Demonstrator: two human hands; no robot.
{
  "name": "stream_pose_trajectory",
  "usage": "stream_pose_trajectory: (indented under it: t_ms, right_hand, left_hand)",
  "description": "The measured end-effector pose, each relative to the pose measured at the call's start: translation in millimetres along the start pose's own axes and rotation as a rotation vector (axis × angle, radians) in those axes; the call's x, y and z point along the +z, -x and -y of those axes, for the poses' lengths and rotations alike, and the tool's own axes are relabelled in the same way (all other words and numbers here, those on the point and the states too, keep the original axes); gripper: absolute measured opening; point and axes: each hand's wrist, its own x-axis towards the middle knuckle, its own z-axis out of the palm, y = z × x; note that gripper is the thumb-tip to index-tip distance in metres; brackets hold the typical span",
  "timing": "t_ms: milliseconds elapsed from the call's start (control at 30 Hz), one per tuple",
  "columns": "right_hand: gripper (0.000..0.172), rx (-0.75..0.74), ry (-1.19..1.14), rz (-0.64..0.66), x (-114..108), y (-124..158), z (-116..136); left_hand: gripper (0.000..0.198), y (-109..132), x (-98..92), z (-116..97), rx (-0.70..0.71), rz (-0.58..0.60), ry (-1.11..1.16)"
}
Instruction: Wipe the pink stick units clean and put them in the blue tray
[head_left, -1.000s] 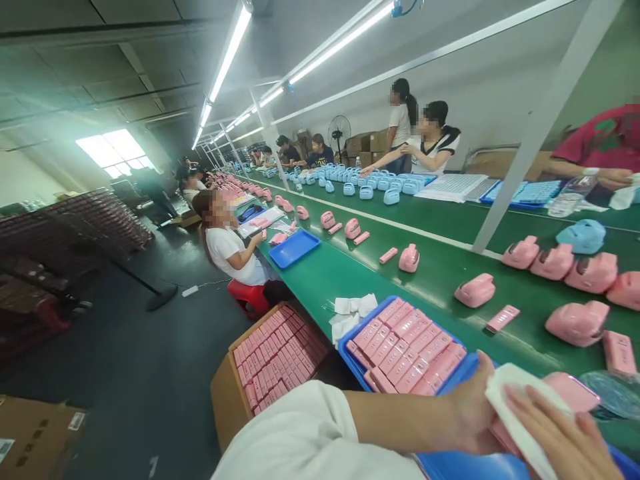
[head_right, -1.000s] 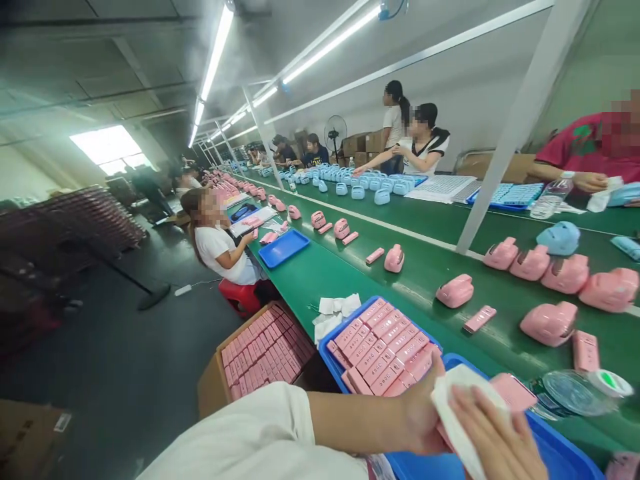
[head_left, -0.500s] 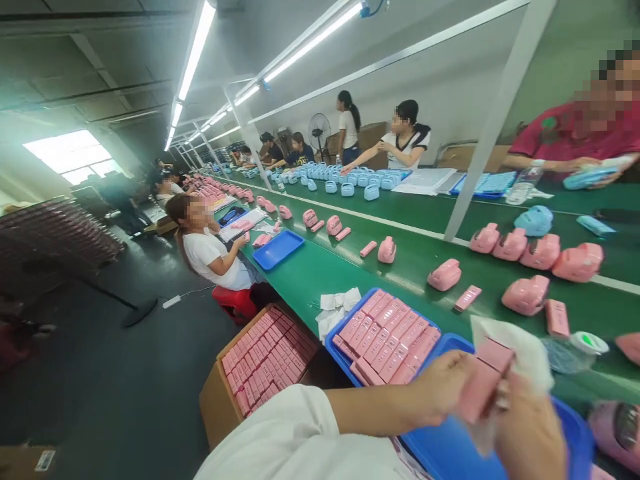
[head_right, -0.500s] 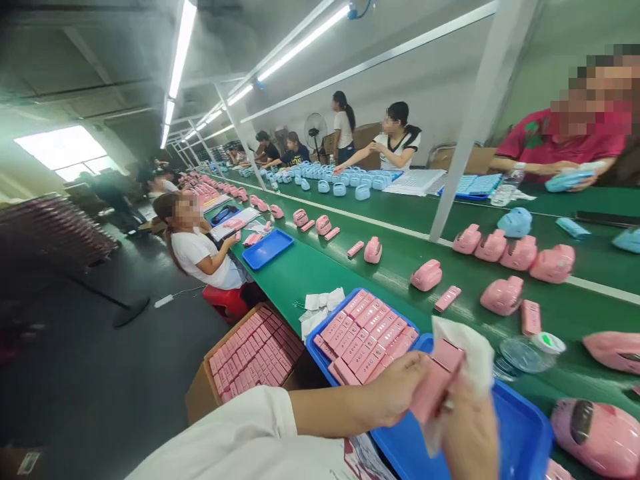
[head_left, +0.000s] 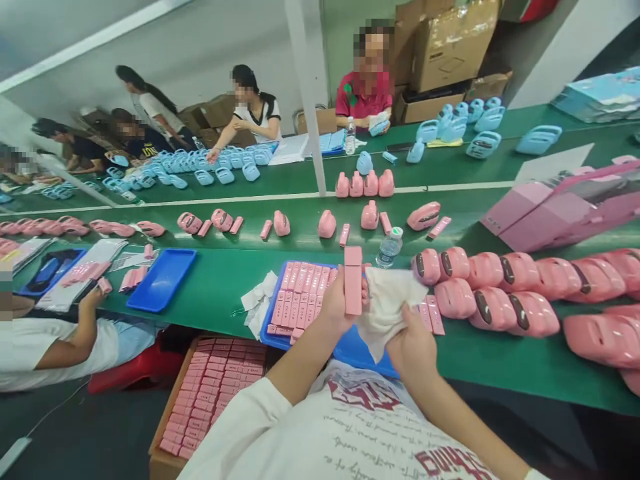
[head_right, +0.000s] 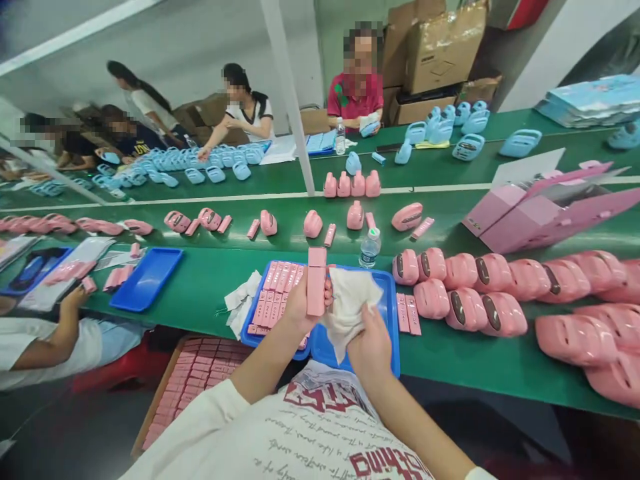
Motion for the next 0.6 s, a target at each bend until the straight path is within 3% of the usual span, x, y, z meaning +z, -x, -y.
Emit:
stream_pose_trajectory:
  t_ms: [67,133,200,300,433,600]
  right_hand:
    - [0.053,0.137,-0.144,-0.111,-1,-14,26]
    - [0.047,0.373,-0.42,-0.28,0,-24,52]
    - [0.044,0.438,-0.534,-0.394,2,-29,70]
    - [0.042,0.288,-0.537,-0.403,6,-28,78]
    - [0.041,0.061,-0.496,-0.266,9,-23,74]
    - [0.049,0.053,-0.386,-0.155,15,-21,80]
  left_hand:
    - [0.054,2,3.3,0,-0.025,0.062,0.025]
    - [0.059,4,6.7,0,-0.034,0.089,0.009]
    - [0.061,7,10.9,2,-0.078,0.061,-0.039]
    - [0.058,12,17.7,5,-0.163,0.021,-0.111]
    - [0.056,14,20.4,12,-0.151,0.083,-0.205]
    - [0.054,10,18.9,22,-0.193,0.161,-0.255]
